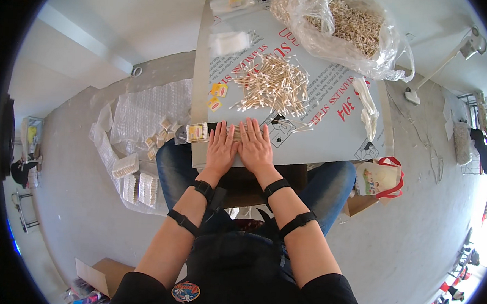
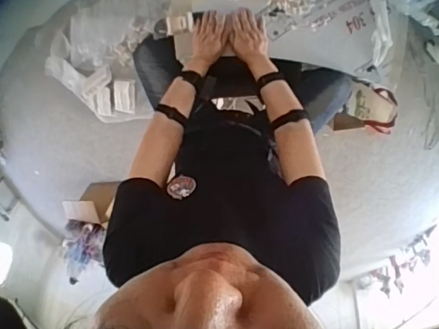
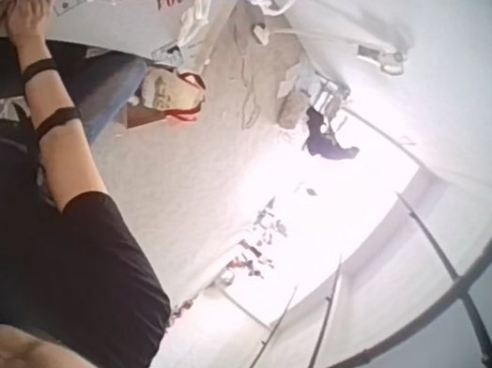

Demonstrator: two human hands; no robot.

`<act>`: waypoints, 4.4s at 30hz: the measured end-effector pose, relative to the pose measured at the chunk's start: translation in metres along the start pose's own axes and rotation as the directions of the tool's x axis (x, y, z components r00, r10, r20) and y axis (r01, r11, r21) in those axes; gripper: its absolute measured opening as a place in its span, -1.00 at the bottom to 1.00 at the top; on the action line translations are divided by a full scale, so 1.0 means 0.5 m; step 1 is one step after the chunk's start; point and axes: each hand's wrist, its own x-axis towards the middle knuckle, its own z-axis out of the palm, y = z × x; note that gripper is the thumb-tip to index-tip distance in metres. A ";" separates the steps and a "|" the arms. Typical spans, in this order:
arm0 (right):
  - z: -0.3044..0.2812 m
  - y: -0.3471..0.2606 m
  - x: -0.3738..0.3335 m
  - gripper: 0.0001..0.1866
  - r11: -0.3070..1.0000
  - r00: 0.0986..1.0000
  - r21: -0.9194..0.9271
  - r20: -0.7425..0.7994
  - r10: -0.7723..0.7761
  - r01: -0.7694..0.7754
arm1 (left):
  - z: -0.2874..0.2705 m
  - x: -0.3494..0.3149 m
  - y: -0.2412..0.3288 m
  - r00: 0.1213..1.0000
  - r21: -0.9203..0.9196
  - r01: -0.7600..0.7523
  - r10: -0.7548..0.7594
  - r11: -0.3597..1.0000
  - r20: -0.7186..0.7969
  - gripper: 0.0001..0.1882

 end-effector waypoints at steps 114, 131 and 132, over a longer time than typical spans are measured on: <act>0.016 0.032 -0.004 -0.76 0.907 0.927 0.420 -0.326 0.185 -0.033 | 0.009 0.010 0.014 0.991 0.175 0.092 -0.107 0.980 0.076 -0.37; 0.013 0.030 -0.004 -0.67 0.927 0.941 0.369 -0.288 0.176 -0.060 | 0.008 0.010 0.014 0.995 0.158 0.077 -0.086 0.984 0.051 -0.37; 0.013 0.030 -0.004 -0.67 0.928 0.942 0.369 -0.286 0.175 -0.060 | 0.007 0.010 0.015 0.995 0.162 0.077 -0.087 0.984 0.055 -0.37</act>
